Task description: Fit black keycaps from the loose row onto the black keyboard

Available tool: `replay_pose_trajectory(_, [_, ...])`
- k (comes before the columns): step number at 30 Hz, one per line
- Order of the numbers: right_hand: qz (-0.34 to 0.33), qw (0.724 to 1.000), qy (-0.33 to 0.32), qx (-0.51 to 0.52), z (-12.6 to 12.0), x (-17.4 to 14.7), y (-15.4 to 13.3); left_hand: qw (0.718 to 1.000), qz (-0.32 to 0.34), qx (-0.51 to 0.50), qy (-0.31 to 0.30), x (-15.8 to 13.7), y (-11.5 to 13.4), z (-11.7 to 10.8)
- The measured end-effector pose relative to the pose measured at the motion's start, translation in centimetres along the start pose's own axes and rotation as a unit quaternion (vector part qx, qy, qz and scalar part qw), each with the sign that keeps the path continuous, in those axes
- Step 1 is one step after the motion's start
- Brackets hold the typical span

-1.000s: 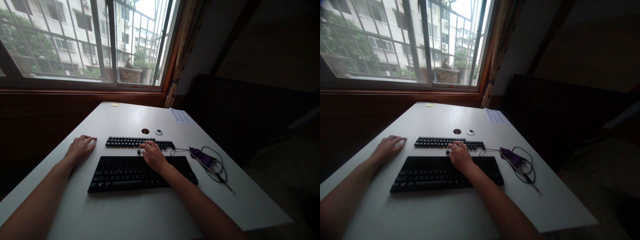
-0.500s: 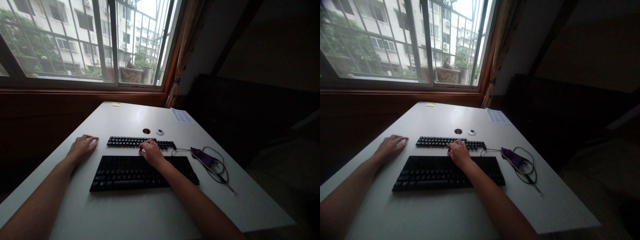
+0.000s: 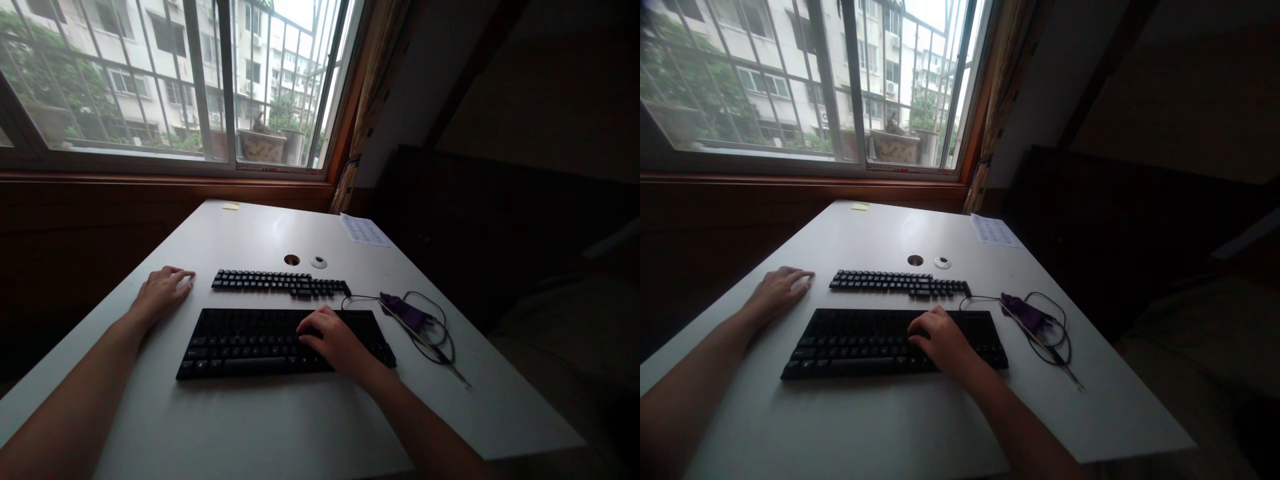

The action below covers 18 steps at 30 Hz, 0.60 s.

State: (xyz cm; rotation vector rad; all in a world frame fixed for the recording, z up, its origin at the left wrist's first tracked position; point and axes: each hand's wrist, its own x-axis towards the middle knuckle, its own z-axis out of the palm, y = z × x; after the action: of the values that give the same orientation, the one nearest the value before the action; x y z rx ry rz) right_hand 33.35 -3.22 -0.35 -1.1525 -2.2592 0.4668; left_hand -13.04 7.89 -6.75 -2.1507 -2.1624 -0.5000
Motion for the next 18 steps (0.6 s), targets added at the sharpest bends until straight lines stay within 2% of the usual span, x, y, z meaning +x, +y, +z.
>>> replay_pose_trajectory(12, [-0.051,0.996,0.077,-0.003,1.9,-1.5,0.2,1.0,0.013,0.007,0.001,0.1,-0.2,0.0])
replay_pose_trajectory(18, [-0.049,0.995,0.079,-0.024,2.3,-1.8,0.4,1.0,0.014,0.005,-0.002,0.0,-0.3,0.1])
